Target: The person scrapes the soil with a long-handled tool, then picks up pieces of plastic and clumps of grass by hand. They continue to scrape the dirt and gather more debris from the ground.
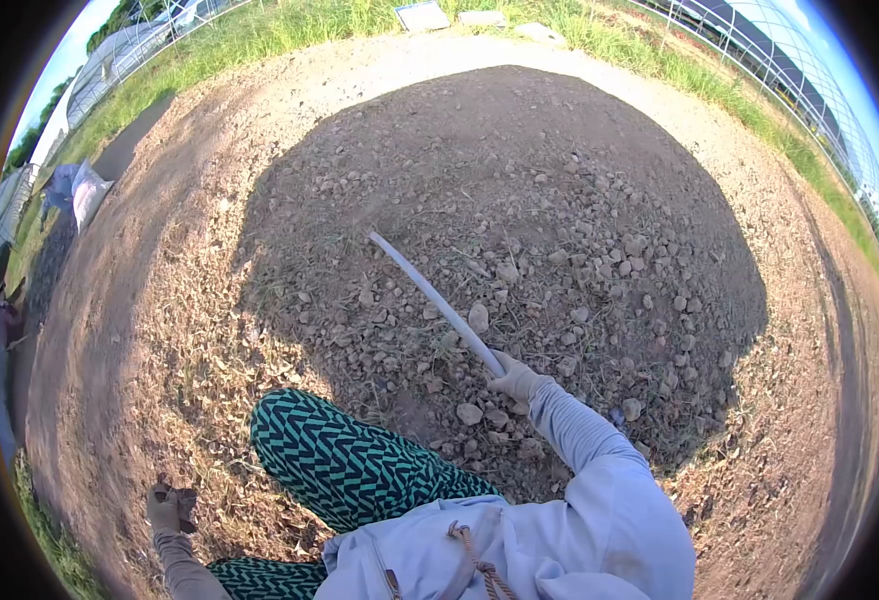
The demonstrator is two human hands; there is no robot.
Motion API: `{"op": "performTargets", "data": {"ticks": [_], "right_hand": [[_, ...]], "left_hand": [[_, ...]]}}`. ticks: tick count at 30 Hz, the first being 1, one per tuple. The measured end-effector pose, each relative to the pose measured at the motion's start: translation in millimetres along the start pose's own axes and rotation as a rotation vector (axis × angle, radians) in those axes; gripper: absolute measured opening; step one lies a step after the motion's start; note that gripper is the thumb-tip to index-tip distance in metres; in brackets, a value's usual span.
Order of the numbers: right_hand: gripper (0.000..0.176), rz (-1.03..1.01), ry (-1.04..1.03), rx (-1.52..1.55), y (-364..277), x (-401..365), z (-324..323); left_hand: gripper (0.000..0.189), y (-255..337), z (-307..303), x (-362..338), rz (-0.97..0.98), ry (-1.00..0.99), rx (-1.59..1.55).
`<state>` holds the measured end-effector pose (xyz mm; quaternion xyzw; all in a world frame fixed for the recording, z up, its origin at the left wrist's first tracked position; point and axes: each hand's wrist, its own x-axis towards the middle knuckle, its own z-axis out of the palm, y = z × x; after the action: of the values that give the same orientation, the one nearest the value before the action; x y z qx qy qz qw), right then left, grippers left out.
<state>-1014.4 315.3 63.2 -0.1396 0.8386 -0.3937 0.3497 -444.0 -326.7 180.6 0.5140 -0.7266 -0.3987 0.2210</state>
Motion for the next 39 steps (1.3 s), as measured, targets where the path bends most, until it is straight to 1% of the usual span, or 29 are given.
{"op": "performTargets", "data": {"ticks": [1, 2, 4, 5, 6, 7, 8, 10, 11, 12, 14, 15, 16, 19, 20, 21, 23, 24, 25, 26, 27, 29, 30, 31, 34, 37, 38, 39], "right_hand": [[0.094, -0.032, -0.036, 0.047, 7, 1, 6], [0.092, -0.089, -0.001, 0.087, 19, 5, 15], [0.091, -0.040, 0.040, 0.176, 12, -2, 4], [0.091, -0.014, 0.061, 0.221, 11, -4, -2], [0.090, -0.188, 0.226, 0.173, 39, 11, -3], [0.089, -0.090, 0.290, 0.266, 30, 4, -20], [0.089, 0.009, 0.355, 0.359, 11, 1, -46], [0.086, 0.122, 0.554, 0.345, 30, 31, -97], [0.085, -0.035, 0.852, 0.133, 66, 68, -120], [0.085, 0.094, 0.848, 0.189, 94, 94, -162], [0.079, 0.350, 0.786, 0.114, 21, 37, -216], [0.074, 0.438, 0.827, -0.132, 68, 78, -257], [0.070, 0.401, 0.841, -0.139, 76, 79, -270], [0.070, 0.530, 0.694, -0.428, 52, 84, -297], [0.069, 0.419, 0.634, -0.322, 45, 82, -298], [0.068, 0.458, 0.600, -0.372, 39, 86, -294], [0.066, 0.540, 0.538, -0.469, -20, 62, -269], [0.068, 0.515, 0.574, -0.475, 20, 95, -268], [0.071, 0.489, 0.610, -0.483, 50, 122, -265], [0.073, 0.463, 0.645, -0.491, 83, 151, -262], [0.076, 0.430, 0.602, -0.478, 73, 124, -248], [0.084, 0.334, 0.490, -0.413, 56, 64, -218], [0.087, 0.282, 0.450, -0.369, 49, 37, -205], [0.092, 0.243, 0.413, -0.326, 44, 12, -195], [0.094, -0.005, 0.343, -0.165, 38, -51, -172], [0.090, -0.016, 0.410, -0.169, 44, -51, -168], [0.088, -0.002, 0.451, -0.120, 47, -44, -174], [0.087, 0.080, 0.502, -0.141, 40, -40, -186]], "left_hand": [[0.045, -1, 1, 3, 0.012, -0.008, 0.006], [0.043, -2, -1, 2, 0.033, 0.007, 0.035], [0.038, -6, -4, 0, 0.072, 0.029, 0.095], [0.036, -8, -7, -4, 0.050, 0.043, -0.030], [0.035, -18, -17, -9, 0.034, 0.057, -0.158], [0.035, -20, -25, -12, 0.011, 0.069, -0.278], [0.039, -9, -28, -25, -0.102, 0.115, -0.371], [0.043, -20, -53, -34, -0.133, 0.118, -0.328], [0.044, -21, -64, -38, -0.148, 0.121, -0.307], [0.048, 14, -53, -69, -0.163, 0.138, -0.398], [0.045, 4, -67, -78, -0.176, 0.243, -0.323], [0.043, -3, -72, -84, -0.184, 0.298, -0.287], [0.044, -3, -73, -93, -0.162, 0.298, -0.350], [0.046, -24, -92, -104, -0.213, 0.310, -0.239], [0.047, -21, -92, -109, -0.223, 0.304, -0.259], [0.048, -12, -87, -112, -0.233, 0.296, -0.273], [0.051, 2, -75, -109, -0.252, 0.270, -0.304], [0.053, 5, -71, -97, -0.223, 0.294, -0.264], [0.056, -16, -76, -73, -0.197, 0.324, -0.226], [0.059, -14, -74, -66, -0.172, 0.357, -0.188], [0.057, -18, -76, -64, -0.161, 0.330, -0.177], [0.053, -2, -56, -51, -0.151, 0.272, -0.148], [0.048, 48, -24, -71, -0.150, 0.213, -0.283], [0.046, 41, -21, -63, -0.164, 0.190, -0.292], [0.037, 49, -11, -45, -0.175, 0.102, -0.285], [0.033, 27, -22, -10, -0.072, 0.109, -0.144], [0.041, 13, -31, 4, -0.054, 0.112, -0.170], [0.042, 10, -37, 7, -0.037, 0.103, -0.177]]}}
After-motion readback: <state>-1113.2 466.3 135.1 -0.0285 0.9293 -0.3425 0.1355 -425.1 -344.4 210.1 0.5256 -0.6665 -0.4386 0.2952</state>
